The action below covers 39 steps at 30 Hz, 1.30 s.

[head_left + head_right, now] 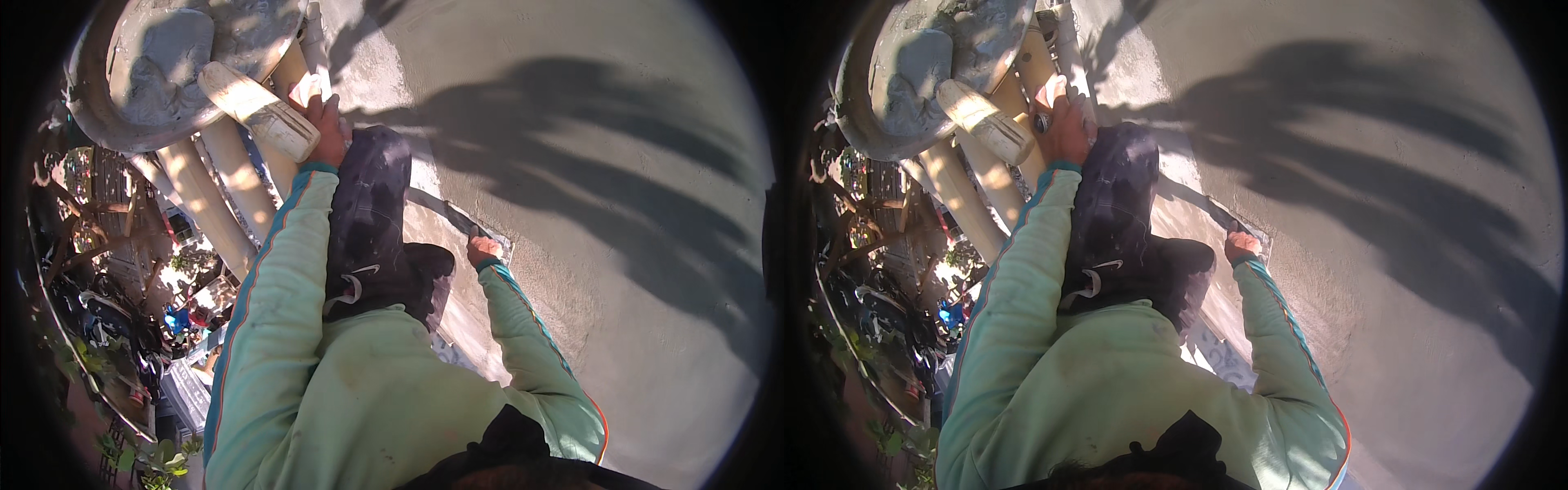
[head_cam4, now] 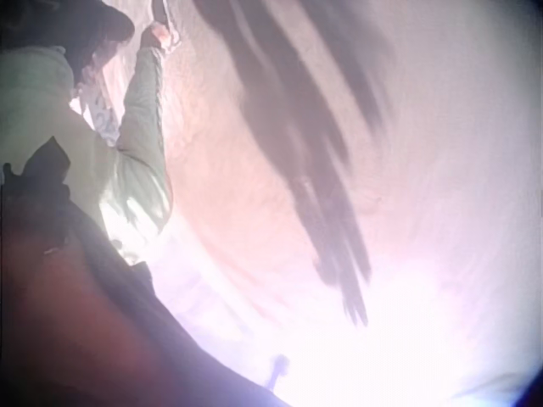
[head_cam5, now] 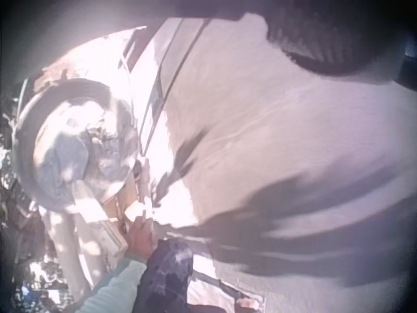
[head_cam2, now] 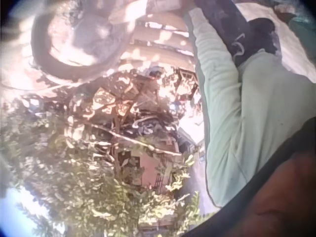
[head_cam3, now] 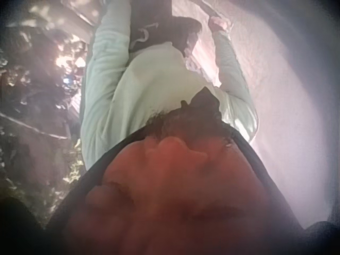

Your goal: The person scoops wet cement from a metal basin using a trowel and applies it to a vertical wall. They use a flat trowel to spread and smooth the cement across the surface, repeatedly returning to the basin to gather more material.

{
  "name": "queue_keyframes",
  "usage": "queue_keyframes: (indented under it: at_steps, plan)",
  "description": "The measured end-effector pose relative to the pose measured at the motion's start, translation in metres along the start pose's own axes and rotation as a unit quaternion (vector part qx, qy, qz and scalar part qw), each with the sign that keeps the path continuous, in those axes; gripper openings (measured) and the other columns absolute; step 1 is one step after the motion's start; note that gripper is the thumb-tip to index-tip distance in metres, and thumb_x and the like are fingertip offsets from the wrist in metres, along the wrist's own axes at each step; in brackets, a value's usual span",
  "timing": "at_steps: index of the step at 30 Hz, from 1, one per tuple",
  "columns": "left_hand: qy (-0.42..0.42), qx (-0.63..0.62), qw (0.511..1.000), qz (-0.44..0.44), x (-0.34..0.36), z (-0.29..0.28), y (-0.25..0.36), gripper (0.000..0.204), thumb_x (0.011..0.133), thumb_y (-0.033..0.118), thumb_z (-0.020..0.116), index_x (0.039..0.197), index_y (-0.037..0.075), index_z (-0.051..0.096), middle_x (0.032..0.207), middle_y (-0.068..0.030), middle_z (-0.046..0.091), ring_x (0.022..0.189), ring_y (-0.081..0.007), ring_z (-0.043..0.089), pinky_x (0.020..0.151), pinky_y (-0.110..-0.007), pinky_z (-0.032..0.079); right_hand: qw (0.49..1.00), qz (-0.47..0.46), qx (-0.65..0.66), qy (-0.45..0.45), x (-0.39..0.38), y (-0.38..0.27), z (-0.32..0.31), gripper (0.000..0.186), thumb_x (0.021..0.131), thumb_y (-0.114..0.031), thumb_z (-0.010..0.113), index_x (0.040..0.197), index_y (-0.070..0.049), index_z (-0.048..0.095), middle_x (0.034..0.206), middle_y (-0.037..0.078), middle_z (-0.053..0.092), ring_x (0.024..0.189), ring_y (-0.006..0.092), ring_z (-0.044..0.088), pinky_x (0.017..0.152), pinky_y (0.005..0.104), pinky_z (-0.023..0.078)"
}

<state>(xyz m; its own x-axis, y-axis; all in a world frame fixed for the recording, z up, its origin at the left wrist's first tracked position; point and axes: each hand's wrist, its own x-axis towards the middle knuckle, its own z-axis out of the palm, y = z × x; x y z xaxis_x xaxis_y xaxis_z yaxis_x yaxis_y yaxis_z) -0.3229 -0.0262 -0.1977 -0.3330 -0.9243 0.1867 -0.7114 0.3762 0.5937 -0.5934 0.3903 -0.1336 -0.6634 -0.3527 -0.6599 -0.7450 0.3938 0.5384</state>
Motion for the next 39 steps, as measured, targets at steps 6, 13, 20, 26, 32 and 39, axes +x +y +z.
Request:
queue_keyframes:
  at_steps: [6,13,20,26,32,39]
  plan:
    - [-0.013,0.030,0.999,0.020,-0.004,-0.008,-0.005,0.052,0.074,0.027,0.076,0.125,0.018,0.071,0.159,-0.0100,0.042,0.151,-0.0410,0.026,0.119,-0.059,0.023,0.992,-0.039,0.040,0.111,-0.082,0.027,-0.089,0.045,0.097,-0.047,0.064,0.125,-0.013,0.064,0.080,0.014,0.075,0.078,0.0348,0.075,0.068,0.0495,0.057]
    - [-0.119,0.045,0.992,-0.024,0.005,-0.026,0.022,0.058,0.083,0.050,0.074,0.130,0.017,0.070,0.170,-0.0128,0.018,0.155,-0.0374,0.025,0.119,-0.066,0.026,0.851,-0.113,0.160,0.488,-0.121,-0.022,-0.198,0.025,0.095,-0.028,0.068,0.109,-0.008,0.066,0.093,0.007,0.069,0.080,0.0259,0.068,0.071,0.0392,0.050]
    - [-0.315,-0.520,0.793,-0.027,-0.051,-0.090,0.138,0.053,0.094,0.029,0.070,0.136,0.000,0.056,0.122,-0.0127,0.069,0.115,-0.0290,0.066,0.100,-0.041,0.052,0.762,-0.158,0.171,0.604,-0.141,-0.054,-0.241,0.022,0.086,-0.017,0.068,0.108,-0.013,0.068,0.091,0.002,0.064,0.082,0.0220,0.065,0.071,0.0384,0.049]
    - [-0.367,-0.798,0.445,-0.174,-0.066,-0.114,0.178,0.026,0.100,0.012,0.060,0.125,0.004,0.063,0.115,-0.0059,0.068,0.110,-0.0181,0.065,0.095,-0.036,0.054,0.713,-0.192,0.201,0.643,-0.157,-0.074,-0.248,0.034,0.078,-0.015,0.068,0.112,-0.009,0.071,0.103,0.004,0.070,0.087,0.0237,0.069,0.081,0.0402,0.055]
    - [-0.337,-0.614,0.714,-0.007,-0.056,-0.079,0.166,0.021,0.095,0.007,0.062,0.114,0.002,0.069,0.116,-0.0140,0.067,0.108,-0.0282,0.066,0.092,-0.040,0.054,0.731,-0.275,0.260,0.568,-0.178,-0.084,-0.201,0.041,0.082,-0.008,0.068,0.122,-0.003,0.070,0.132,0.018,0.067,0.113,0.0334,0.068,0.098,0.0459,0.054]
    - [-0.200,-0.398,0.891,0.085,-0.056,0.013,0.141,0.036,0.098,0.008,0.058,0.134,0.005,0.056,0.108,-0.0142,0.065,0.098,-0.0273,0.068,0.089,-0.037,0.055,0.809,-0.100,0.397,0.423,-0.191,-0.081,-0.055,0.039,0.086,-0.015,0.075,0.123,-0.004,0.069,0.122,0.016,0.070,0.111,0.0370,0.066,0.106,0.0514,0.048]
